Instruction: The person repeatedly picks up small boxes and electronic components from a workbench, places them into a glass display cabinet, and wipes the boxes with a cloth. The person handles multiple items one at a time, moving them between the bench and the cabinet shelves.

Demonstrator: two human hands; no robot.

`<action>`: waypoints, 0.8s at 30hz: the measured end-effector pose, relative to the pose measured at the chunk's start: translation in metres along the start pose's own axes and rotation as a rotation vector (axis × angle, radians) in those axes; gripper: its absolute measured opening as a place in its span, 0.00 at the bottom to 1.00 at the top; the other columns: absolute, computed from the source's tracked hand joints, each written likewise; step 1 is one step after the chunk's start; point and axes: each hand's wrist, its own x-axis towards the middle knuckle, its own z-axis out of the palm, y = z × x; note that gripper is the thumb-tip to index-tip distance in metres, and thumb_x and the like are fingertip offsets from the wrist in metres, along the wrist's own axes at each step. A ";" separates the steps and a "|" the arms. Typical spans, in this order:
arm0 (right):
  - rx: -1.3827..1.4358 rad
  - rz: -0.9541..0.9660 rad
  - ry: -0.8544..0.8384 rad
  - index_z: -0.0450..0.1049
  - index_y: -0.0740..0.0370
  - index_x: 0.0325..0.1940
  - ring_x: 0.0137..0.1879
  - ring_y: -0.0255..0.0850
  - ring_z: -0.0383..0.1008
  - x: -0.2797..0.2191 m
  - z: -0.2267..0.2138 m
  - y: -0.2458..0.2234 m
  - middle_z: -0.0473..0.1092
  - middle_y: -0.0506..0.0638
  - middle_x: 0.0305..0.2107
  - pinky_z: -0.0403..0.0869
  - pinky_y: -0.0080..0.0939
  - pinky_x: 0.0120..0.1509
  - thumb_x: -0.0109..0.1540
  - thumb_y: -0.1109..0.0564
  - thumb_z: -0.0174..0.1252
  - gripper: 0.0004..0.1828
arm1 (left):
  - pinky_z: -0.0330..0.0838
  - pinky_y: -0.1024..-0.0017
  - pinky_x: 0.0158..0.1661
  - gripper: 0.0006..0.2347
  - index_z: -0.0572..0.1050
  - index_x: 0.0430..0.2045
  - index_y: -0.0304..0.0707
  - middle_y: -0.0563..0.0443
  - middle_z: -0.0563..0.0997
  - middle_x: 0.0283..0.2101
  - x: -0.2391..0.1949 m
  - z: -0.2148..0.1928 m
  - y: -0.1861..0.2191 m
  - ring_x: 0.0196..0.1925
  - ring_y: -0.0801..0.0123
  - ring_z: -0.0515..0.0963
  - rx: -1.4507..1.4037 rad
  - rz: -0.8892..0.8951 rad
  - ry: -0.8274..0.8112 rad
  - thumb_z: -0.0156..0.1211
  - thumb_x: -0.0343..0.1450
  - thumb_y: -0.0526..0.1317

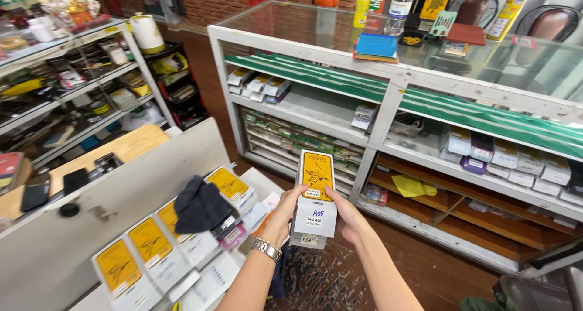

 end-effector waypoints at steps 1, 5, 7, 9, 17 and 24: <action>-0.004 -0.007 0.005 0.73 0.57 0.63 0.58 0.41 0.75 0.011 -0.006 -0.007 0.77 0.51 0.53 0.71 0.44 0.63 0.63 0.38 0.54 0.30 | 0.76 0.71 0.44 0.24 0.80 0.46 0.29 0.45 0.85 0.43 0.016 0.004 0.002 0.44 0.66 0.83 -0.010 -0.012 0.005 0.56 0.68 0.53; 0.034 -0.014 -0.036 0.73 0.56 0.63 0.59 0.42 0.75 0.071 -0.022 -0.034 0.77 0.50 0.53 0.71 0.46 0.64 0.62 0.38 0.56 0.30 | 0.77 0.71 0.40 0.23 0.81 0.44 0.29 0.46 0.86 0.40 0.082 0.007 0.014 0.38 0.67 0.85 -0.047 -0.048 -0.006 0.56 0.69 0.52; 0.026 -0.003 -0.035 0.73 0.56 0.64 0.60 0.43 0.75 0.103 -0.027 -0.052 0.77 0.51 0.54 0.71 0.47 0.64 0.61 0.37 0.56 0.32 | 0.77 0.71 0.40 0.23 0.81 0.45 0.29 0.46 0.86 0.41 0.117 0.007 0.025 0.39 0.68 0.85 -0.070 -0.051 -0.030 0.57 0.69 0.53; -0.029 0.024 0.015 0.74 0.55 0.64 0.60 0.43 0.74 0.133 -0.030 -0.066 0.77 0.51 0.54 0.70 0.48 0.64 0.61 0.35 0.56 0.33 | 0.77 0.70 0.41 0.24 0.81 0.46 0.27 0.44 0.86 0.42 0.148 0.007 0.036 0.40 0.66 0.85 -0.098 -0.053 -0.047 0.58 0.69 0.53; -0.055 0.063 0.109 0.75 0.52 0.64 0.60 0.43 0.71 0.238 -0.051 -0.108 0.75 0.49 0.56 0.67 0.50 0.63 0.59 0.32 0.58 0.35 | 0.77 0.71 0.45 0.25 0.77 0.52 0.32 0.46 0.84 0.47 0.249 0.007 0.069 0.46 0.68 0.84 -0.106 -0.185 -0.008 0.62 0.67 0.53; -0.063 0.152 0.079 0.75 0.51 0.60 0.57 0.45 0.72 0.360 -0.065 -0.132 0.75 0.48 0.52 0.70 0.53 0.62 0.57 0.30 0.58 0.34 | 0.78 0.69 0.42 0.24 0.77 0.49 0.27 0.43 0.84 0.44 0.347 -0.011 0.068 0.43 0.64 0.84 -0.163 -0.152 0.060 0.60 0.68 0.51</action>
